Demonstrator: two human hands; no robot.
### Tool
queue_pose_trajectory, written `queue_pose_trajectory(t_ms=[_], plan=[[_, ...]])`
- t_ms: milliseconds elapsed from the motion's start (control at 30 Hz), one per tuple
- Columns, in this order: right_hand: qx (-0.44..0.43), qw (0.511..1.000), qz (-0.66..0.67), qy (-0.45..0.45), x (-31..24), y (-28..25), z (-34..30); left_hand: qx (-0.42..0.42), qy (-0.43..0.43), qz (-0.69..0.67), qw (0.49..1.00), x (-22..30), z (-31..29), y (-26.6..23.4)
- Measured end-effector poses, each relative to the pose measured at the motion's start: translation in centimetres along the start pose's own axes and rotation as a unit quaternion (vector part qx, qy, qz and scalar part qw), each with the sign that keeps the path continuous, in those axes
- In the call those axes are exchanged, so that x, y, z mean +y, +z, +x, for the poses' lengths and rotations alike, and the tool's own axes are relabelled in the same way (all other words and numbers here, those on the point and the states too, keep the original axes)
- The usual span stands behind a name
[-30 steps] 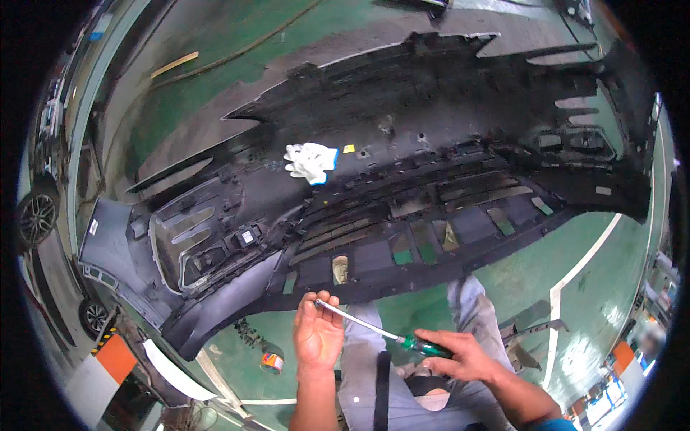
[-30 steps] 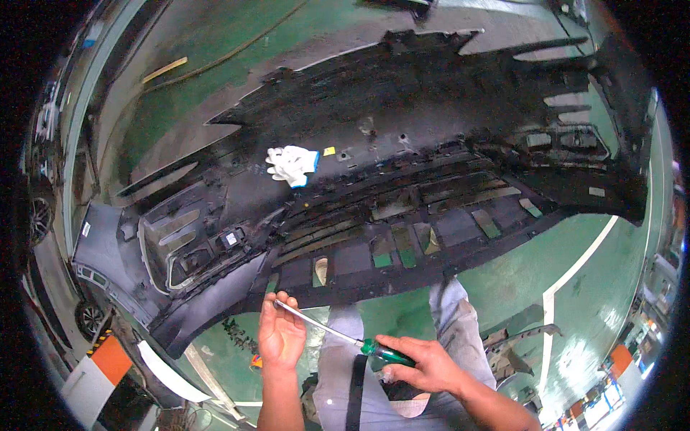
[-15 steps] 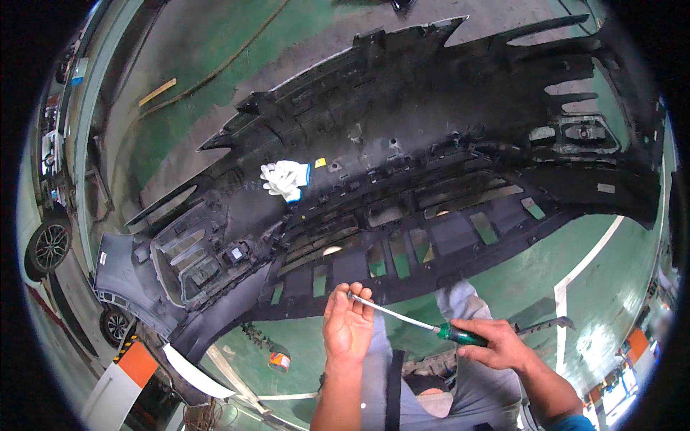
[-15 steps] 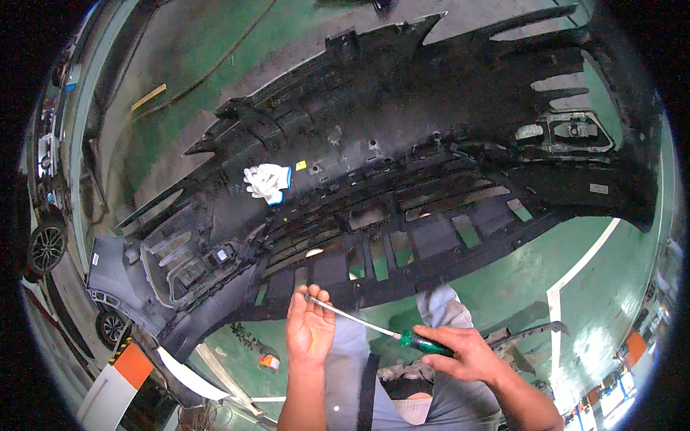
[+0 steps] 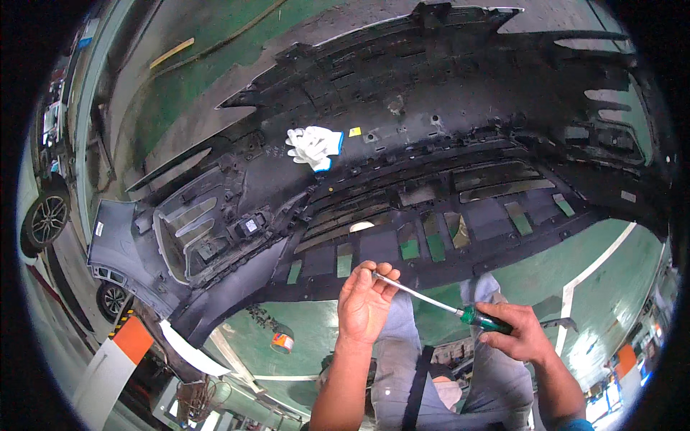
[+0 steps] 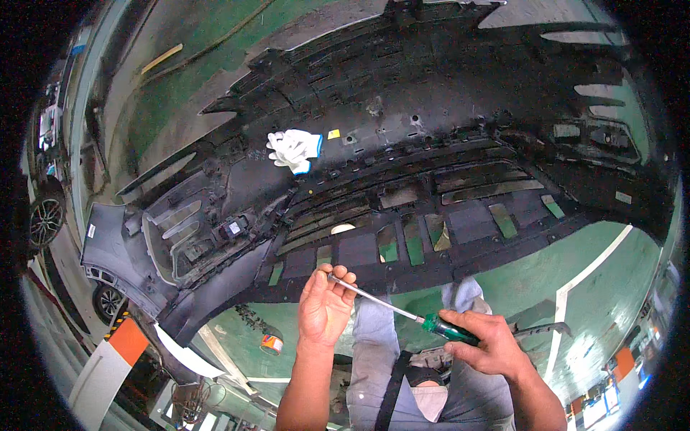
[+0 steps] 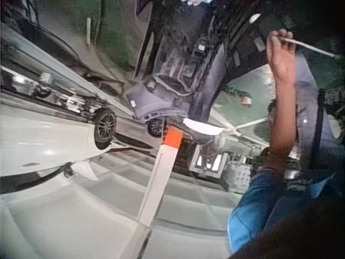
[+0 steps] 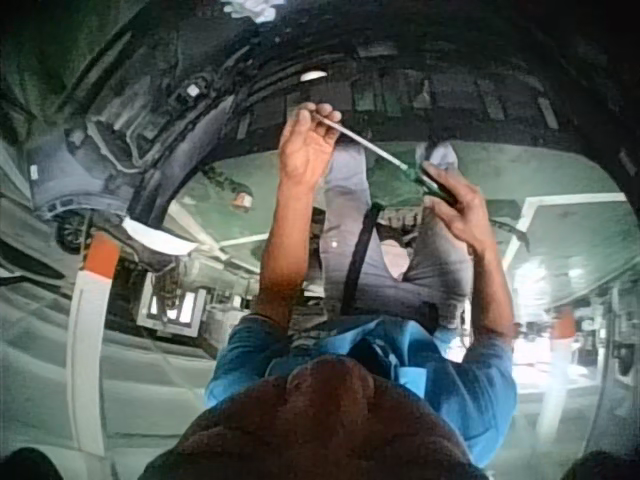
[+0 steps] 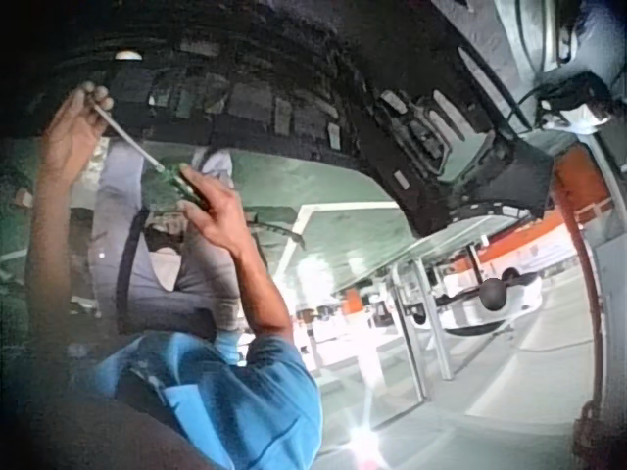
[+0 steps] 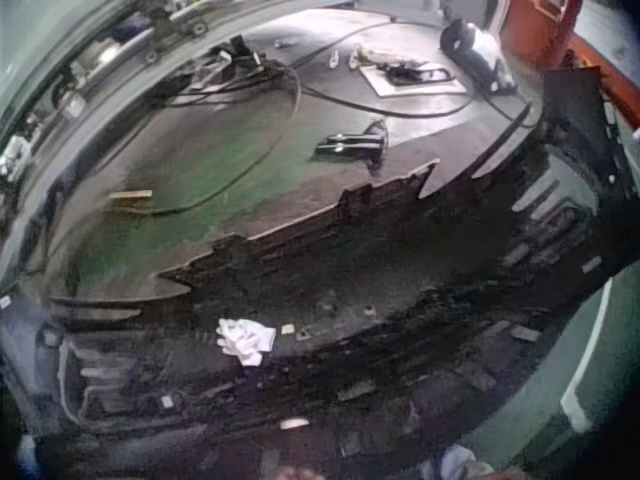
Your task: The person uses a screwdriver to fasten plastic clips into a car bumper, then picks up a chrome trim piece and positions it along the bumper edge. The work is performed in a workshop with other vehicle parts visible nearby.
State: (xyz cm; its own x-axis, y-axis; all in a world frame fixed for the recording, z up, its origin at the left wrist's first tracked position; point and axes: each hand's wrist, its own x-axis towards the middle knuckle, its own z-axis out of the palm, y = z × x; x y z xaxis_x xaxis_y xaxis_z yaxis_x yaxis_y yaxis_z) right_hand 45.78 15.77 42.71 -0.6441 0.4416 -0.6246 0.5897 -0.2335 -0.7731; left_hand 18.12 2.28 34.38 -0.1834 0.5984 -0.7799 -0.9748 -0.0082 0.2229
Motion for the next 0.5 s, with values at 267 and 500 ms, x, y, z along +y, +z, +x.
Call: queue_pose_trajectory(t_ms=[267, 500], plan=[[0.121, 0.989, 0.079, 0.023, -0.6, 0.7, 3.0, 0.087, -0.022, -0.06, 0.994, -2.1, 6.2, -3.8], [0.234, 0.972, 0.006, -0.015, 4.8, -0.2, 10.4, 0.139, -0.061, -0.108, 0.983, -8.2, 18.2, -6.5]])
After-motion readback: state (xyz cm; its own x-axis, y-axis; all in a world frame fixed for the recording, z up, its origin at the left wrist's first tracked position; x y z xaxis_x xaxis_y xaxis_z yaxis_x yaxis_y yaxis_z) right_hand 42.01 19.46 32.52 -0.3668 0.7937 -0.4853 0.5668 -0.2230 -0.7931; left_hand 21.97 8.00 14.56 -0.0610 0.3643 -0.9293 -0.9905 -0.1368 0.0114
